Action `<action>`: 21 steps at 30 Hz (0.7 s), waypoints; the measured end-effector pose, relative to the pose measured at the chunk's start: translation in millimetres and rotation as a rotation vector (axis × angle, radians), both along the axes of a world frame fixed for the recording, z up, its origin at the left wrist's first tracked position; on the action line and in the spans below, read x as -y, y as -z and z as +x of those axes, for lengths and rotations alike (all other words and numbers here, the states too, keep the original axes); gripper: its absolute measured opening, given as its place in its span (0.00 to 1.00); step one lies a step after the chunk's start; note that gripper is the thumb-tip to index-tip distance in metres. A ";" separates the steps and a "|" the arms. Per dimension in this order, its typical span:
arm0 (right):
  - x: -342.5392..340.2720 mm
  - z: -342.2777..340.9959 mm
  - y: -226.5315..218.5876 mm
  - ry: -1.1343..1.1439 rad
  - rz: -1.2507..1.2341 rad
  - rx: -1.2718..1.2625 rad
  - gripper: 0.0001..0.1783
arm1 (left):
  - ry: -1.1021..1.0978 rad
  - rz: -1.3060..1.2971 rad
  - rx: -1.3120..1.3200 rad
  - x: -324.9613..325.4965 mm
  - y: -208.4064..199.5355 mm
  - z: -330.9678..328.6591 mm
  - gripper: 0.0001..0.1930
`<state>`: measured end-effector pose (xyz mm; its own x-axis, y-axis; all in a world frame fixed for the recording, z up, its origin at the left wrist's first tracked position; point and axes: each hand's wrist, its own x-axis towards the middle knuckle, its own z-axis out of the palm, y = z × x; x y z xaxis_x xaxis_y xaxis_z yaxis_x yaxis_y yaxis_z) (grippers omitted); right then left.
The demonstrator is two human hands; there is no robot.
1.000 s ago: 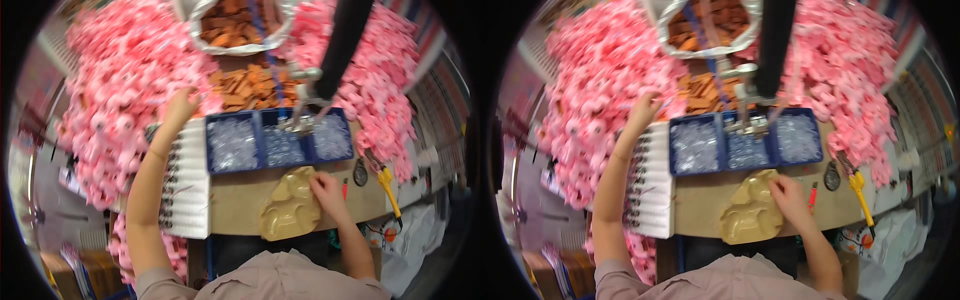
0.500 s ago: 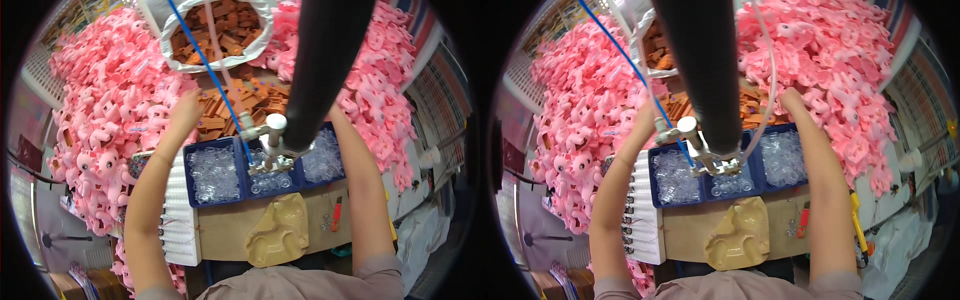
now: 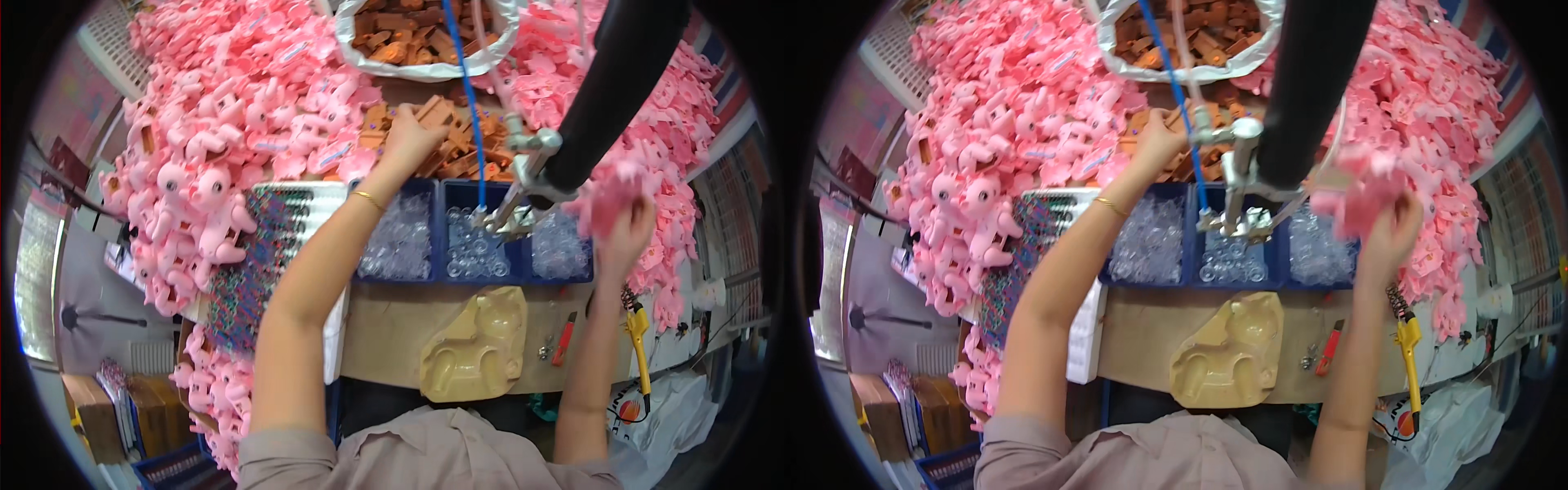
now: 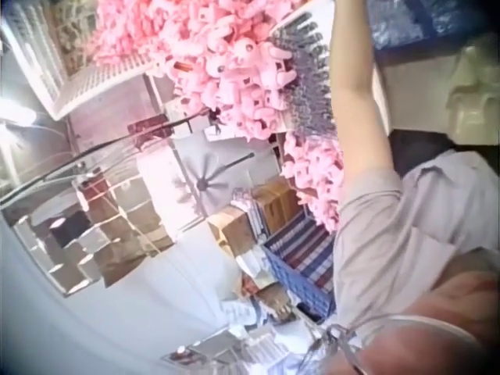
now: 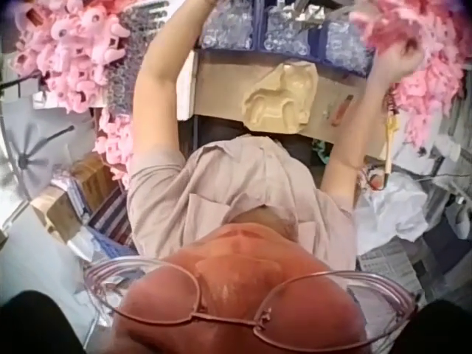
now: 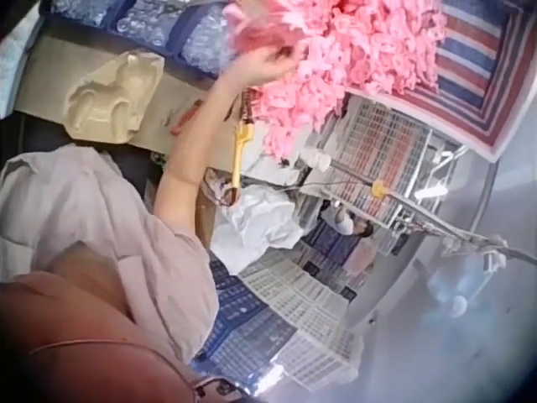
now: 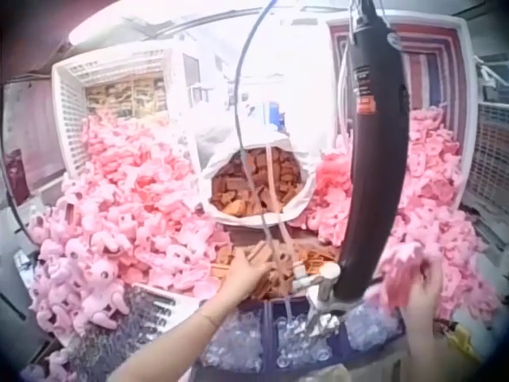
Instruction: Assembling electronic toy unicorns by installing gears and wiring, then snapping body halves together.
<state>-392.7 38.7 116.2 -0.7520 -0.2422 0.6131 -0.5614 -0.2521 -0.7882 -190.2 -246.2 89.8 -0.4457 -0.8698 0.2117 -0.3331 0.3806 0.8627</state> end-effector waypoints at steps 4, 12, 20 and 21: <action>-71.1 125.2 -13.2 -0.375 0.781 -0.608 0.09 | 0.237 0.469 -0.282 -65.0 -45.4 97.6 0.24; -86.1 175.8 -0.2 -0.644 1.227 -1.073 0.25 | 0.284 0.730 -0.878 -212.2 -7.5 166.4 0.16; -135.7 203.7 49.6 -0.826 1.041 -0.385 0.42 | 0.119 1.094 -0.821 -296.4 12.4 176.8 0.18; -132.2 216.2 31.0 -0.821 0.929 -0.094 0.36 | 0.135 1.105 -0.810 -302.7 8.8 169.4 0.18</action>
<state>-176.5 170.9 85.2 -0.1351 -0.9908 0.0009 -0.5654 0.0764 -0.8213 -20.8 56.5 81.1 -0.6237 -0.7148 -0.3163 0.3880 -0.6344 0.6686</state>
